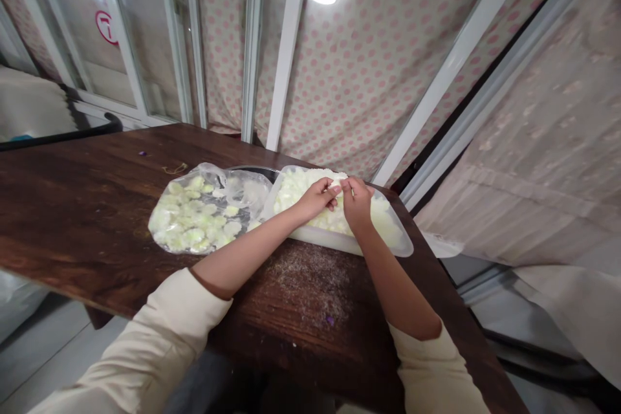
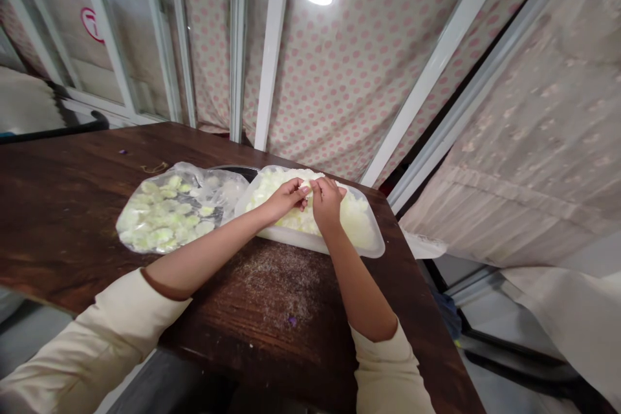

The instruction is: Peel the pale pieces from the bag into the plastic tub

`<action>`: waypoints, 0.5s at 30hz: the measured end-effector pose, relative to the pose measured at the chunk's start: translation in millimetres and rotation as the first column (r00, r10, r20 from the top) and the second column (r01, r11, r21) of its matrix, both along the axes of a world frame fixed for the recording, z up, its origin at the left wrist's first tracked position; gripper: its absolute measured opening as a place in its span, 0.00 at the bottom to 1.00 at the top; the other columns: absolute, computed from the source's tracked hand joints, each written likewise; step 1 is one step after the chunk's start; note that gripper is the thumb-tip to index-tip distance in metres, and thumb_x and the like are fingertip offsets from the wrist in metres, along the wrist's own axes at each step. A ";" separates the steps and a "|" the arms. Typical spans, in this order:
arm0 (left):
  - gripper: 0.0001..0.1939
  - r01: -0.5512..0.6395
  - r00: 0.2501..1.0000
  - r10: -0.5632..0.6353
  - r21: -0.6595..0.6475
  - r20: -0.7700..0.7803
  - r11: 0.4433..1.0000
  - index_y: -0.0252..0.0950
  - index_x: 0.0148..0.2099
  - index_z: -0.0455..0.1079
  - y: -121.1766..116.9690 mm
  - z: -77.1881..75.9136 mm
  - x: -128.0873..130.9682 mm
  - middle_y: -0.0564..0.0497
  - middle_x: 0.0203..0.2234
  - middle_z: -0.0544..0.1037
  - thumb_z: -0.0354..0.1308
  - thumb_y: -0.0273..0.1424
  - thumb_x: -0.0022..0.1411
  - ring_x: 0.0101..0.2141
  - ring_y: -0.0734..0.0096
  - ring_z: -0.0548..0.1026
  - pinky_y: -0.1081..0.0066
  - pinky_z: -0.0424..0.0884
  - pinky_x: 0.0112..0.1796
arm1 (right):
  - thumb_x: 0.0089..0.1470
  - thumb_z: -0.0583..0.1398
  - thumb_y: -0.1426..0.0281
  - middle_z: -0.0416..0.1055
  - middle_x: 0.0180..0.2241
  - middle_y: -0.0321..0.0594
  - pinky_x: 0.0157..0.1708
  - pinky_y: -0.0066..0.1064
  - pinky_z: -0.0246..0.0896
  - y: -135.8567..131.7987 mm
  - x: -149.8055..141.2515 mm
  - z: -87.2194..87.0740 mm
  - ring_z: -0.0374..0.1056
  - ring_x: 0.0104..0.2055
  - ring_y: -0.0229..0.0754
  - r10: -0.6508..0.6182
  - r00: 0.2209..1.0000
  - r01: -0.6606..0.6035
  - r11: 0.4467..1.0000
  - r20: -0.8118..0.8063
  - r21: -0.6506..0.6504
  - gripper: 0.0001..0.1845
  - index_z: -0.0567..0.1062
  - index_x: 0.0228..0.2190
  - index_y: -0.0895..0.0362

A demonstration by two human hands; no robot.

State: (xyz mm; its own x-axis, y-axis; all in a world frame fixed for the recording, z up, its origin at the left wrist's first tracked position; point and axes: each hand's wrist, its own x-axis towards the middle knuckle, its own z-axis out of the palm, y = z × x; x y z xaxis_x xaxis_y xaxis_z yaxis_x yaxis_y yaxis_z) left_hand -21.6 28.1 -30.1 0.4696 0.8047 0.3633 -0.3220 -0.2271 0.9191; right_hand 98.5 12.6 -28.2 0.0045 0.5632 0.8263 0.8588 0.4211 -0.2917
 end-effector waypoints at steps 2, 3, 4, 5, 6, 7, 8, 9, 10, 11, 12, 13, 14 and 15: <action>0.09 -0.002 1.000 0.002 0.012 -0.009 1.000 0.33 0.31 0.57 0.0 -0.1 -0.2 0.58 0.16 0.64 0.52 0.33 0.58 0.19 0.83 0.64 0.78 0.62 0.24 | 0.57 0.48 0.64 0.65 0.23 0.34 0.36 0.32 0.43 -0.2 0.1 -0.6 0.59 0.31 0.37 -0.096 0.993 0.094 0.995 0.066 0.026 0.17 0.65 0.21 0.57; 0.09 0.000 1.000 0.000 0.015 -0.005 1.000 0.33 0.31 0.57 0.2 -0.3 -0.3 0.58 0.16 0.64 0.51 0.33 0.58 0.19 0.83 0.64 0.78 0.62 0.24 | 0.57 0.48 0.64 0.66 0.23 0.34 0.36 0.33 0.43 0.0 0.7 -1.0 0.59 0.31 0.37 -0.144 0.986 0.141 0.989 0.087 0.039 0.17 0.65 0.21 0.57; 0.09 0.002 1.000 -0.002 0.016 0.005 1.000 0.33 0.31 0.57 0.6 -0.6 -0.3 0.57 0.16 0.64 0.51 0.33 0.58 0.18 0.82 0.64 0.77 0.62 0.24 | 0.57 0.48 0.64 0.66 0.23 0.35 0.36 0.33 0.42 0.5 1.8 -1.4 0.59 0.31 0.38 -0.192 0.977 0.188 0.981 0.093 0.051 0.17 0.66 0.21 0.58; 0.09 0.005 1.000 -0.006 0.015 0.019 1.000 0.33 0.31 0.57 1.1 -0.9 -0.3 0.57 0.16 0.64 0.50 0.33 0.59 0.18 0.82 0.64 0.77 0.62 0.24 | 0.57 0.48 0.64 0.66 0.23 0.36 0.36 0.33 0.42 1.3 3.6 -1.7 0.58 0.31 0.38 -0.237 0.968 0.233 0.971 0.078 0.057 0.18 0.67 0.21 0.58; 0.09 0.009 0.999 -0.009 0.009 0.035 1.000 0.34 0.31 0.56 1.6 -1.3 -0.3 0.57 0.16 0.65 0.50 0.33 0.59 0.18 0.82 0.64 0.77 0.62 0.25 | 0.57 0.48 0.63 0.66 0.24 0.36 0.36 0.34 0.42 2.2 6.0 -2.0 0.58 0.31 0.39 -0.275 0.960 0.273 0.960 0.044 0.059 0.18 0.67 0.21 0.57; 0.09 0.012 0.999 -0.012 0.001 0.049 1.000 0.34 0.32 0.56 2.2 -1.6 -0.2 0.58 0.16 0.65 0.50 0.34 0.59 0.18 0.82 0.64 0.77 0.62 0.25 | 0.57 0.47 0.63 0.67 0.24 0.37 0.36 0.34 0.42 3.1 8.7 -2.0 0.58 0.31 0.39 -0.305 0.952 0.305 0.951 -0.005 0.058 0.18 0.68 0.23 0.57; 0.09 0.015 0.998 -0.014 -0.007 0.061 1.000 0.34 0.32 0.56 2.6 -2.0 -0.1 0.58 0.17 0.65 0.50 0.34 0.59 0.18 0.82 0.64 0.77 0.62 0.25 | 0.57 0.47 0.62 0.67 0.26 0.38 0.36 0.35 0.42 4.0 11.3 -2.0 0.58 0.32 0.40 -0.323 0.944 0.326 0.944 -0.062 0.055 0.18 0.69 0.24 0.57; 0.09 0.017 0.998 -0.016 -0.013 0.067 1.000 0.35 0.31 0.55 3.0 -2.4 0.1 0.58 0.17 0.65 0.49 0.34 0.59 0.18 0.82 0.64 0.77 0.62 0.25 | 0.57 0.47 0.61 0.68 0.27 0.39 0.37 0.35 0.42 4.7 13.5 -1.8 0.58 0.33 0.41 -0.322 0.940 0.330 0.942 -0.115 0.054 0.18 0.70 0.27 0.56; 0.09 0.018 0.997 -0.017 -0.016 0.070 1.000 0.35 0.31 0.55 3.3 -2.7 0.3 0.58 0.16 0.65 0.49 0.34 0.59 0.18 0.82 0.64 0.77 0.62 0.24 | 0.57 0.46 0.60 0.68 0.29 0.39 0.38 0.36 0.43 5.2 14.9 -1.5 0.58 0.35 0.42 -0.302 0.941 0.313 0.948 -0.156 0.053 0.18 0.70 0.29 0.56; 0.08 0.018 0.997 -0.016 -0.014 0.070 1.000 0.35 0.31 0.55 3.5 -3.0 0.4 0.58 0.16 0.65 0.49 0.34 0.59 0.18 0.82 0.64 0.77 0.62 0.24 | 0.57 0.45 0.60 0.68 0.31 0.39 0.39 0.36 0.43 5.5 15.2 -1.1 0.58 0.37 0.42 -0.258 0.950 0.271 0.961 -0.174 0.050 0.18 0.70 0.31 0.55; 0.08 0.016 0.997 -0.015 -0.009 0.069 1.000 0.35 0.31 0.55 3.6 -3.2 0.4 0.58 0.16 0.65 0.49 0.33 0.59 0.18 0.82 0.64 0.77 0.62 0.24 | 0.58 0.44 0.60 0.68 0.32 0.39 0.40 0.36 0.44 5.4 14.6 -0.7 0.58 0.38 0.42 -0.198 0.965 0.207 0.977 -0.171 0.041 0.19 0.69 0.32 0.55; 0.08 0.013 0.998 -0.013 -0.001 0.069 1.000 0.35 0.31 0.55 3.5 -3.3 0.4 0.58 0.16 0.64 0.49 0.33 0.59 0.18 0.82 0.64 0.77 0.62 0.24 | 0.57 0.44 0.59 0.67 0.32 0.39 0.40 0.36 0.44 5.2 13.1 -0.4 0.58 0.38 0.41 -0.124 0.981 0.129 0.991 -0.152 0.024 0.19 0.69 0.31 0.55; 0.08 0.009 0.998 -0.010 0.007 0.067 1.000 0.35 0.31 0.55 3.3 -3.2 0.3 0.58 0.16 0.64 0.49 0.33 0.59 0.18 0.82 0.64 0.77 0.62 0.24 | 0.57 0.45 0.59 0.67 0.31 0.38 0.40 0.35 0.45 4.7 11.0 -0.1 0.58 0.37 0.40 -0.045 0.991 0.045 0.999 -0.128 0.000 0.18 0.68 0.29 0.55; 0.08 0.005 0.998 -0.006 0.014 0.064 1.000 0.34 0.32 0.55 3.0 -3.0 0.2 0.58 0.16 0.64 0.49 0.33 0.59 0.18 0.82 0.64 0.78 0.62 0.23 | 0.56 0.47 0.58 0.66 0.30 0.36 0.40 0.34 0.46 4.2 8.6 0.3 0.58 0.36 0.39 0.027 0.993 -0.030 0.999 -0.111 -0.022 0.17 0.67 0.27 0.56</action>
State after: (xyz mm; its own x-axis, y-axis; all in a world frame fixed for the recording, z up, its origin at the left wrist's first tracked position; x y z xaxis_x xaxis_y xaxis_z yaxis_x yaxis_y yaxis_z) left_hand -21.5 31.2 -33.1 0.4496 0.7967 0.4038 -0.3811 -0.2378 0.8934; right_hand 107.1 16.8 -27.9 0.0785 0.5841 0.8079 0.8084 0.4369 -0.3944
